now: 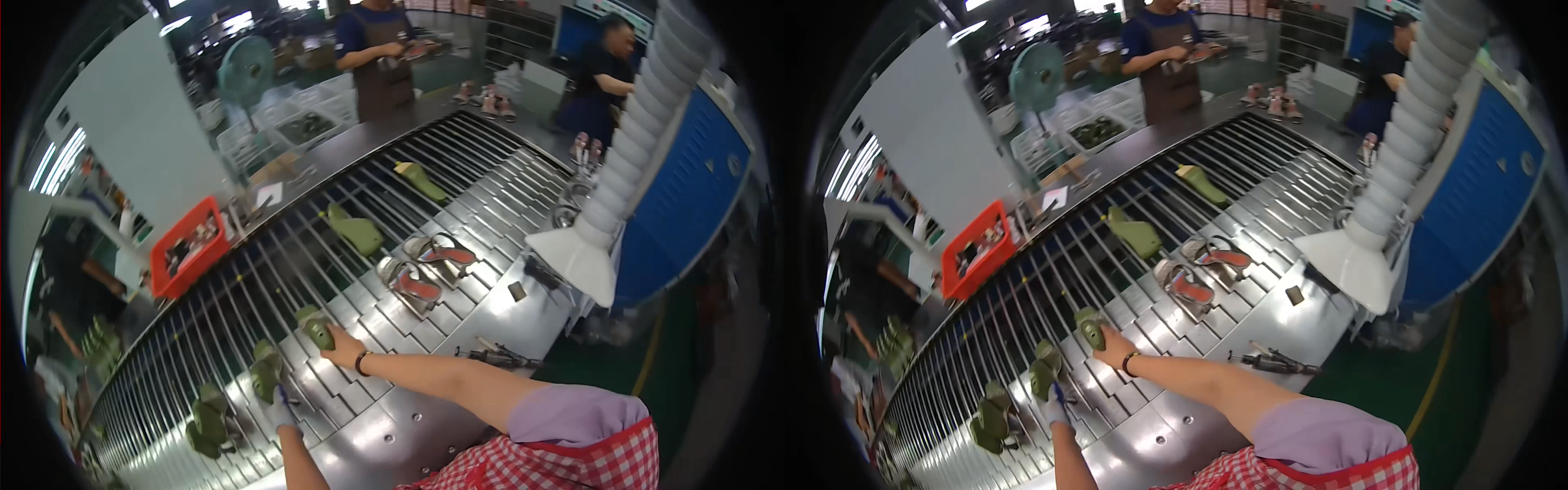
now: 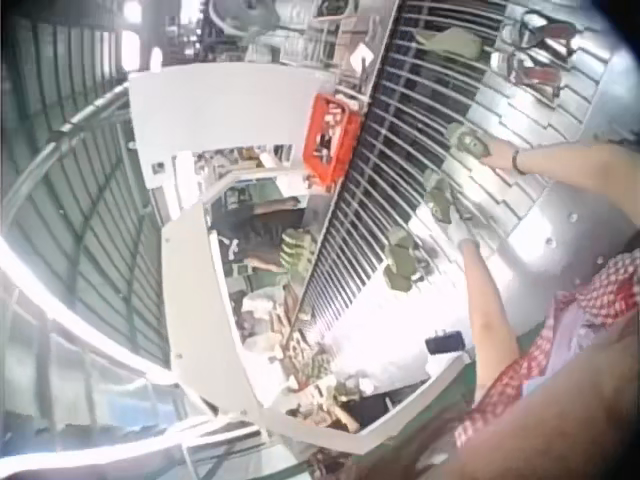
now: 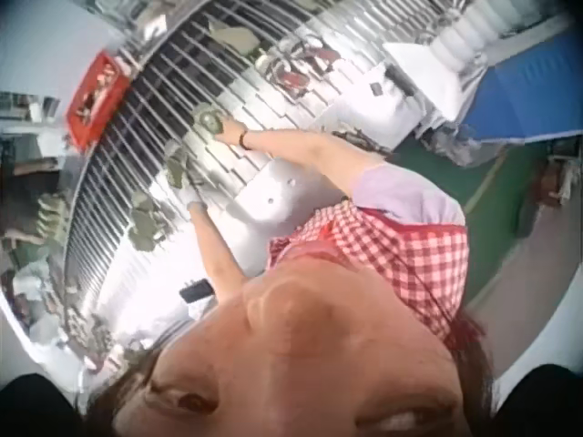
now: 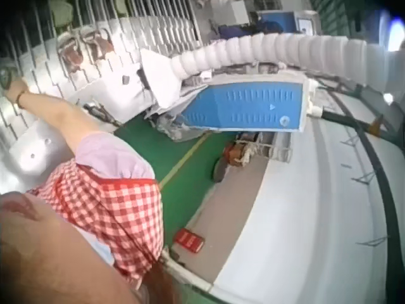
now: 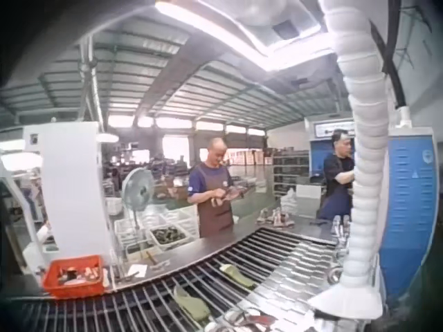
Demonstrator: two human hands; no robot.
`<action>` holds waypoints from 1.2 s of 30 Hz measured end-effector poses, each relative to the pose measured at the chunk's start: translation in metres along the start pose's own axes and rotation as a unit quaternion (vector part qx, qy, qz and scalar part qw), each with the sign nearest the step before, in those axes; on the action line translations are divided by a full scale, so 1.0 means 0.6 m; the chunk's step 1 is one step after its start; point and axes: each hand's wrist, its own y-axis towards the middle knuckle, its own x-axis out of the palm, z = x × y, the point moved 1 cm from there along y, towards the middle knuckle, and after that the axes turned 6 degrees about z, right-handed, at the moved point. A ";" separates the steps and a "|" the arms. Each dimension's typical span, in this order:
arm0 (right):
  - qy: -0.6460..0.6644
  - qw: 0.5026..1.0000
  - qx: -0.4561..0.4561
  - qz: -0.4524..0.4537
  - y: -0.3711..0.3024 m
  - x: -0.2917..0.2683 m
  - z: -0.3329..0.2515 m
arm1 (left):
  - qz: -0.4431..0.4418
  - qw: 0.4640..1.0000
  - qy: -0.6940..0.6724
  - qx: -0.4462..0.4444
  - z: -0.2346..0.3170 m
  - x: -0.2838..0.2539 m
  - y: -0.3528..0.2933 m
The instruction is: The person assembles green high-heeled shoes on a factory conveyor belt. They pick up shoe components, attach a silver metallic strap to the heel, and use a screwdriver to tighten the strap. The person handles the shoes one at a time, inspecting the fit before placing them back on the line.
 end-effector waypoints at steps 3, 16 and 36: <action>0.079 0.995 0.059 -0.019 -0.029 -0.062 -0.003 | -0.063 0.997 0.027 -0.037 0.041 0.014 0.007; 0.109 0.968 -0.215 -0.073 -0.286 -0.235 -0.176 | -0.226 0.868 -0.400 -0.190 0.320 0.147 -0.372; 0.078 0.917 -0.392 -0.003 -0.382 -0.387 -0.323 | -0.120 0.930 -0.344 0.052 0.466 0.116 -0.502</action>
